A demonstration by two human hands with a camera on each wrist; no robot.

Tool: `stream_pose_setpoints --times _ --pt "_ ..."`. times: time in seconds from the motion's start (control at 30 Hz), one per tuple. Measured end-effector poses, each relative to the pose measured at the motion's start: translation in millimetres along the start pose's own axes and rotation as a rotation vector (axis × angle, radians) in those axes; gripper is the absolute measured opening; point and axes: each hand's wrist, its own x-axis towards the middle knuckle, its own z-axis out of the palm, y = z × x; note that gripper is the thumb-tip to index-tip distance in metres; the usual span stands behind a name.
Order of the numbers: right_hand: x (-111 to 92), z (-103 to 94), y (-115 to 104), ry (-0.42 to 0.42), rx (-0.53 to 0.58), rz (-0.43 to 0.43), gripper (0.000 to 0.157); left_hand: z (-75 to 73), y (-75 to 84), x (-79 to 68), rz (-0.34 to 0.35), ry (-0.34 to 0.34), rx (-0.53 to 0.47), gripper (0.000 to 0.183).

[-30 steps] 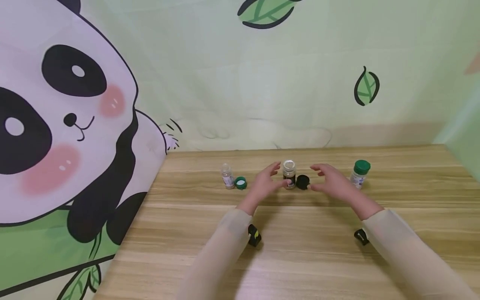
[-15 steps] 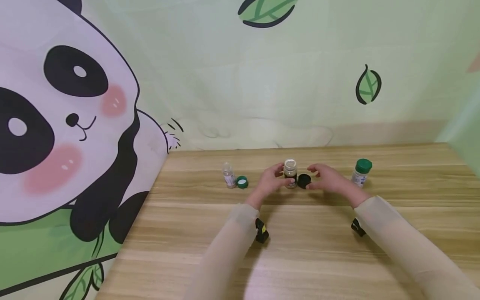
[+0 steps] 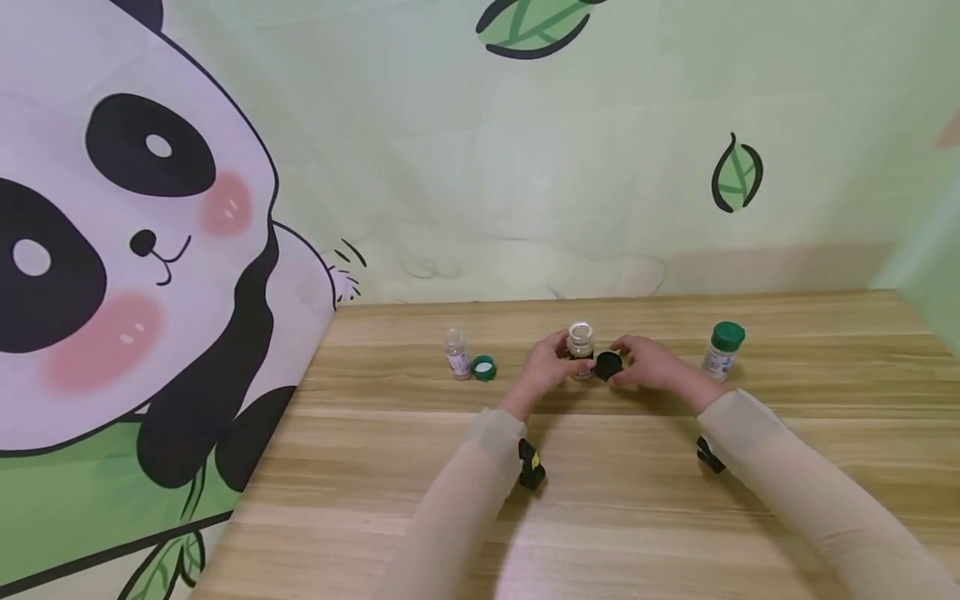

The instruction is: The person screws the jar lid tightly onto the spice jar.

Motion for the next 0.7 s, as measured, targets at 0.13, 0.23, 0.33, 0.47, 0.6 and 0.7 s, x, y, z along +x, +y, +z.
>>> stream_pose_setpoints --times 0.13,0.23,0.33,0.47,0.6,0.7 --pt "3.6 1.5 -1.4 0.003 0.002 0.01 0.067 1.1 -0.7 0.1 0.01 0.011 0.014 0.055" --pt "5.4 1.8 -3.0 0.008 -0.002 0.0 0.065 1.6 -0.1 0.3 0.018 0.02 0.026 0.049" --pt "6.9 2.4 -4.6 0.011 -0.014 -0.01 0.062 2.3 0.3 0.7 0.017 0.027 0.018 0.046" --pt "8.4 3.7 -5.3 0.009 -0.041 -0.014 0.058 3.0 0.2 1.3 0.009 0.037 0.007 0.043" --pt "9.9 4.7 -3.3 0.012 -0.059 -0.017 0.055 3.4 0.4 1.9 0.001 0.044 0.051 0.041" --pt "9.8 4.9 -2.5 0.014 -0.059 -0.016 0.051 3.9 -0.1 2.2 -0.009 0.048 0.078 0.039"
